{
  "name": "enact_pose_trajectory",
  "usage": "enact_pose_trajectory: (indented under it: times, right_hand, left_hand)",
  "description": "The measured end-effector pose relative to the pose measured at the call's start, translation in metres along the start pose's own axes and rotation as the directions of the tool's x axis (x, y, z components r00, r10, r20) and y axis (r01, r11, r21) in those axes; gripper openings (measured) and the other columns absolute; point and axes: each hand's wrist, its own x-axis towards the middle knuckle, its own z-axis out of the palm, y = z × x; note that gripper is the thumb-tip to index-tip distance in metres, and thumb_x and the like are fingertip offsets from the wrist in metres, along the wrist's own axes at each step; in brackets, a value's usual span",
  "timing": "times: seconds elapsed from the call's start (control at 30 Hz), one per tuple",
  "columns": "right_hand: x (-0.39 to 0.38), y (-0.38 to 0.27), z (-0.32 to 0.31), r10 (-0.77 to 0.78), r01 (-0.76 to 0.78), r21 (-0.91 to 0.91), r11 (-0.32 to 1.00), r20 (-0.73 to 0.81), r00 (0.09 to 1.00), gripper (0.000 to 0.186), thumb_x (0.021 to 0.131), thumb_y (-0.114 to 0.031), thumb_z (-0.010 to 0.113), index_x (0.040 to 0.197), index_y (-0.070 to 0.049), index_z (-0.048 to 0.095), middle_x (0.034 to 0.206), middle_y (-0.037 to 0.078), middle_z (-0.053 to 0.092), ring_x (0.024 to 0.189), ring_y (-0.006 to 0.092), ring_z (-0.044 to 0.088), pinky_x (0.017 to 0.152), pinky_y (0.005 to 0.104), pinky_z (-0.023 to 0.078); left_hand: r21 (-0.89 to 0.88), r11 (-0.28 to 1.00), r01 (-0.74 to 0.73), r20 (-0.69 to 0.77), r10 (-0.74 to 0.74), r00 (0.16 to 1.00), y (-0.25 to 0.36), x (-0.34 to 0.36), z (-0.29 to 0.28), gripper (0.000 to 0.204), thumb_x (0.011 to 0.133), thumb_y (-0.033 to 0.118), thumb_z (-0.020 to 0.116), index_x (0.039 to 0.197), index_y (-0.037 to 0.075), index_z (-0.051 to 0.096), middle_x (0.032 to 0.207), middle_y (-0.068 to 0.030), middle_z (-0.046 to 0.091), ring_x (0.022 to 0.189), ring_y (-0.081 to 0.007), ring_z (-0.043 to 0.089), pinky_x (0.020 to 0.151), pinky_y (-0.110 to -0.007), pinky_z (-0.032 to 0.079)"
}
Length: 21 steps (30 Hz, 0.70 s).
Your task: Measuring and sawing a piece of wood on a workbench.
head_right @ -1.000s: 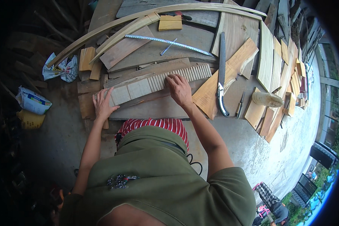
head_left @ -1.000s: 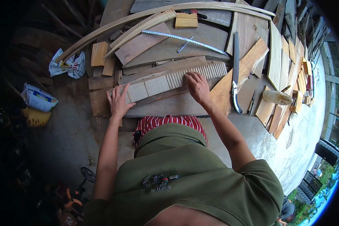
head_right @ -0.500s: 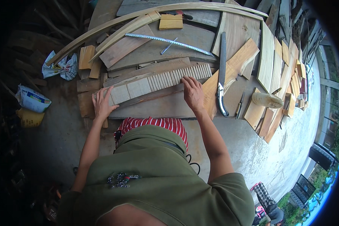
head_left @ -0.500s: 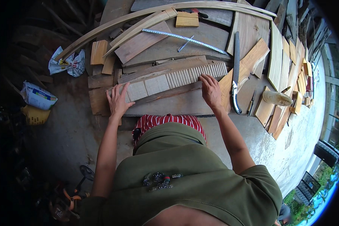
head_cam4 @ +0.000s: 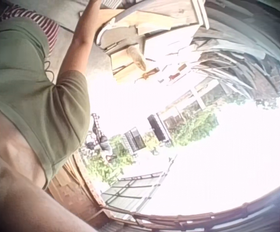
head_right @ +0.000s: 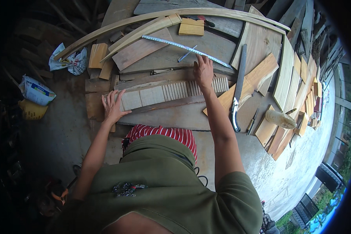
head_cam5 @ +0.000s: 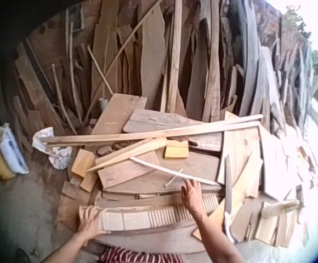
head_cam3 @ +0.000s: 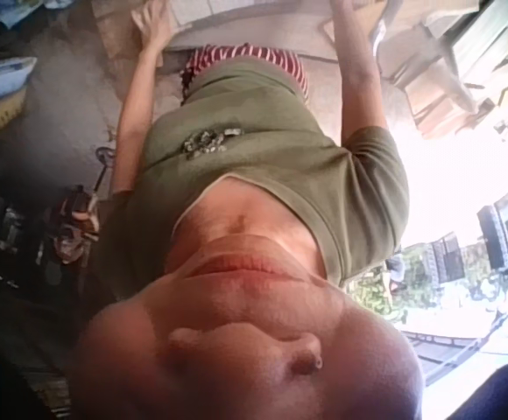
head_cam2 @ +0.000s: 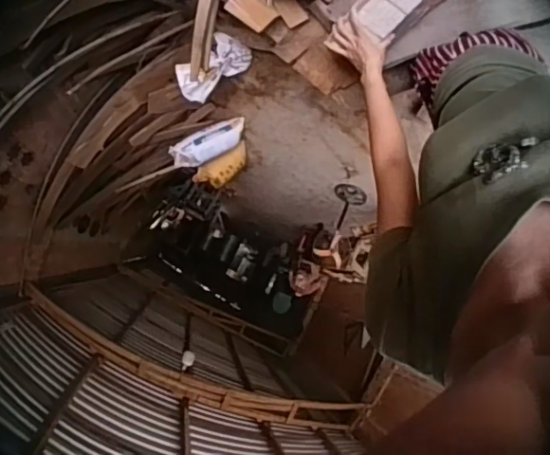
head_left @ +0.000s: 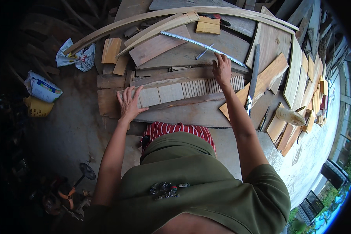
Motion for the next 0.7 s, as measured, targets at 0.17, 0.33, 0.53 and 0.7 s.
enact_pose_trajectory:
  times: [0.17, 0.33, 0.53, 0.7]
  right_hand:
    - [0.029, 0.045, 0.030, -0.055, 0.069, -0.214, 0.974, 0.073, 0.996, 0.052, 0.089, -0.023, 0.065, 0.140, -0.018, 0.052, 0.133, 0.009, 0.058, 0.119, 0.0364, 0.054, 0.101, 0.0459, 0.044]
    - [0.035, 0.029, 0.005, -0.145, 0.204, -0.295, 0.933, 0.208, 0.967, 0.032, 0.097, -0.017, 0.053, 0.127, -0.020, 0.062, 0.096, 0.008, 0.062, 0.094, 0.0303, 0.063, 0.084, 0.0435, 0.048]
    - [-0.015, -0.038, -0.063, -0.168, 0.193, -0.127, 0.973, 0.184, 0.968, 0.042, 0.100, -0.016, 0.052, 0.142, -0.019, 0.052, 0.094, 0.011, 0.062, 0.082, 0.0323, 0.064, 0.070, 0.0436, 0.051]
    - [-0.115, -0.074, -0.058, -0.054, 0.069, -0.030, 0.997, 0.356, 0.933, 0.055, 0.100, -0.015, 0.051, 0.153, -0.025, 0.039, 0.094, 0.010, 0.057, 0.078, 0.0318, 0.064, 0.061, 0.0429, 0.052]
  left_hand:
    - [-0.027, 1.000, -0.001, 0.001, 0.001, 1.000, 0.005, 0.007, -0.003, 0.117, 0.058, 0.048, 0.092, 0.155, 0.035, 0.028, 0.151, -0.0080, 0.035, 0.144, -0.0320, 0.030, 0.119, -0.066, 0.006]
    - [-0.044, 0.999, 0.013, 0.004, -0.013, 1.000, 0.002, 0.003, -0.004, 0.118, 0.057, 0.047, 0.092, 0.156, 0.035, 0.027, 0.151, -0.0081, 0.034, 0.144, -0.0321, 0.028, 0.119, -0.066, 0.004]
    - [-0.058, 0.998, 0.008, -0.008, -0.008, 1.000, 0.000, 0.002, -0.004, 0.115, 0.060, 0.049, 0.090, 0.155, 0.038, 0.027, 0.152, -0.0088, 0.036, 0.145, -0.0310, 0.028, 0.119, -0.065, 0.005]
    - [-0.066, 0.998, 0.018, 0.013, -0.017, 1.000, 0.000, 0.002, -0.003, 0.116, 0.059, 0.050, 0.090, 0.156, 0.038, 0.027, 0.154, -0.0088, 0.034, 0.146, -0.0312, 0.027, 0.119, -0.067, 0.004]
